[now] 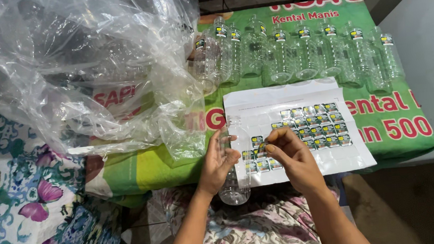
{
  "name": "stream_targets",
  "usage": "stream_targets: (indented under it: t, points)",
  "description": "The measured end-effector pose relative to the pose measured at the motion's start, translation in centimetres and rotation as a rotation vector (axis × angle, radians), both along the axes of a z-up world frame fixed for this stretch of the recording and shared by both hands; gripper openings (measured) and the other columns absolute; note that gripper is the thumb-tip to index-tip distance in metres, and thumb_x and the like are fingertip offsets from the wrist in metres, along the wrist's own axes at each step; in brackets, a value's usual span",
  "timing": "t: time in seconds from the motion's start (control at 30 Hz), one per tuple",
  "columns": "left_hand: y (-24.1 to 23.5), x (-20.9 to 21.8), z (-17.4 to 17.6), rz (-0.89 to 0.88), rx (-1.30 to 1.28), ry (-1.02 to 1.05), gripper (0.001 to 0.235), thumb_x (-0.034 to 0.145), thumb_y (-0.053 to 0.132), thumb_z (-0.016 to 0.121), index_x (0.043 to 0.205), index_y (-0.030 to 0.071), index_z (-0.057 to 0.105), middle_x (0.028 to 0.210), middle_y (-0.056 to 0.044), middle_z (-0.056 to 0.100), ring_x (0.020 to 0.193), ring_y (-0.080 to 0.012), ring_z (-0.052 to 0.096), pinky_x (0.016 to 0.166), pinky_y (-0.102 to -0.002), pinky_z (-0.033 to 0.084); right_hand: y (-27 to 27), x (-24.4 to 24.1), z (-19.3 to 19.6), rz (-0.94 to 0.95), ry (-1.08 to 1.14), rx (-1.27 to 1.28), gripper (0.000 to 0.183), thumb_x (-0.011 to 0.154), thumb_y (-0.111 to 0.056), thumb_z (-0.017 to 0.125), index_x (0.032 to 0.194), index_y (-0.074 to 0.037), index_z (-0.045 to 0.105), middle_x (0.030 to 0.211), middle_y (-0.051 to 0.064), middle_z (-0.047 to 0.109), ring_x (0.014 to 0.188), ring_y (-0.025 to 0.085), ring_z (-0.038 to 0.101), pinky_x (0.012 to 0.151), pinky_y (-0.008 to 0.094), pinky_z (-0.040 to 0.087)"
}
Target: The person repeatedly takes clear plastic bottles from a large bag, applies a printed label to each bottle, and places the labeled bottles on a table. The process is continuous and repetitive throughout the clip.
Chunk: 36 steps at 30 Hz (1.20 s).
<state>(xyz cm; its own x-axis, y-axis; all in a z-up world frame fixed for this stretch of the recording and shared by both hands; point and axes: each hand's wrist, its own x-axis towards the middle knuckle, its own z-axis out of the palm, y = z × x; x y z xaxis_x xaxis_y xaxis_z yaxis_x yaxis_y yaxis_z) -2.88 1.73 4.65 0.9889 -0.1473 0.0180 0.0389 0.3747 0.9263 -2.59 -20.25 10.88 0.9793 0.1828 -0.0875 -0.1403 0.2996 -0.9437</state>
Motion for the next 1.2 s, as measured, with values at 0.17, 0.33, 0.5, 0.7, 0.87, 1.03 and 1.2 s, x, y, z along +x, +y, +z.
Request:
stream_targets:
  t: [0.17,0.33,0.5,0.7,0.87,1.03,1.2]
  points:
    - [0.2,-0.3,0.4,0.031,-0.046,0.001,0.081,0.094,0.024,0.072,0.158,0.004,0.027,0.135,-0.015,0.056,0.101,-0.0162,0.062,0.087,-0.031,0.055,0.4,0.2,0.1,0.017,0.038,-0.099,0.024,0.098,-0.007,0.064,0.121,0.001,0.063,0.107,0.002,0.064,0.098,0.010,0.059,0.087,0.027,0.051]
    - [-0.9,-0.4,0.2,0.114,-0.001,-0.099,0.084,0.095,0.023,0.074,0.158,0.004,0.023,0.134,-0.014,0.054,0.102,-0.0150,0.055,0.091,-0.030,0.050,1.3,-0.5,-0.7,-0.050,0.017,-0.073,0.034,0.094,-0.006,0.068,0.128,-0.002,0.062,0.101,0.003,0.064,0.092,0.011,0.061,0.081,0.027,0.052]
    - [-1.2,-0.7,0.1,0.131,-0.004,-0.120,0.084,0.096,0.028,0.074,0.159,0.003,0.023,0.133,-0.015,0.054,0.105,-0.0157,0.053,0.094,-0.030,0.048,2.0,-0.8,-2.1,-0.063,0.127,0.031,0.024,0.094,-0.005,0.071,0.116,0.004,0.068,0.096,0.007,0.068,0.083,0.015,0.062,0.074,0.029,0.052]
    - [-1.0,-0.8,-0.1,0.118,0.025,-0.119,0.086,0.097,0.035,0.072,0.159,0.004,0.023,0.133,-0.014,0.054,0.107,-0.0158,0.053,0.095,-0.030,0.049,1.6,-0.9,-2.3,0.011,0.308,0.208,0.015,0.095,-0.008,0.066,0.107,0.001,0.066,0.094,0.003,0.067,0.083,0.011,0.062,0.076,0.029,0.053]
    - [-1.2,-0.7,-0.8,0.114,0.041,-0.179,0.083,0.100,0.035,0.070,0.160,0.003,0.023,0.134,-0.013,0.053,0.120,-0.0164,0.052,0.102,-0.030,0.046,2.2,-1.2,-2.0,0.076,0.253,0.242,0.015,0.098,-0.009,0.069,0.107,0.002,0.066,0.091,0.004,0.064,0.077,0.012,0.058,0.072,0.028,0.050]
    - [-1.5,-0.8,-1.1,0.077,-0.074,-0.108,0.081,0.101,0.034,0.067,0.159,0.003,0.022,0.128,-0.010,0.052,0.113,-0.0153,0.052,0.096,-0.028,0.046,3.6,-1.6,-1.7,-0.046,0.166,0.030,0.023,0.094,-0.009,0.070,0.113,0.002,0.066,0.090,0.003,0.066,0.078,0.011,0.060,0.072,0.027,0.051]
    - [-1.5,-1.1,-0.6,0.090,-0.033,-0.060,0.069,0.107,0.035,0.055,0.161,0.003,0.025,0.128,-0.011,0.053,0.103,-0.0143,0.050,0.090,-0.027,0.044,4.4,-2.1,-0.9,-0.104,0.073,-0.057,0.031,0.093,-0.008,0.069,0.123,0.000,0.063,0.090,0.002,0.064,0.078,0.010,0.058,0.070,0.026,0.050]
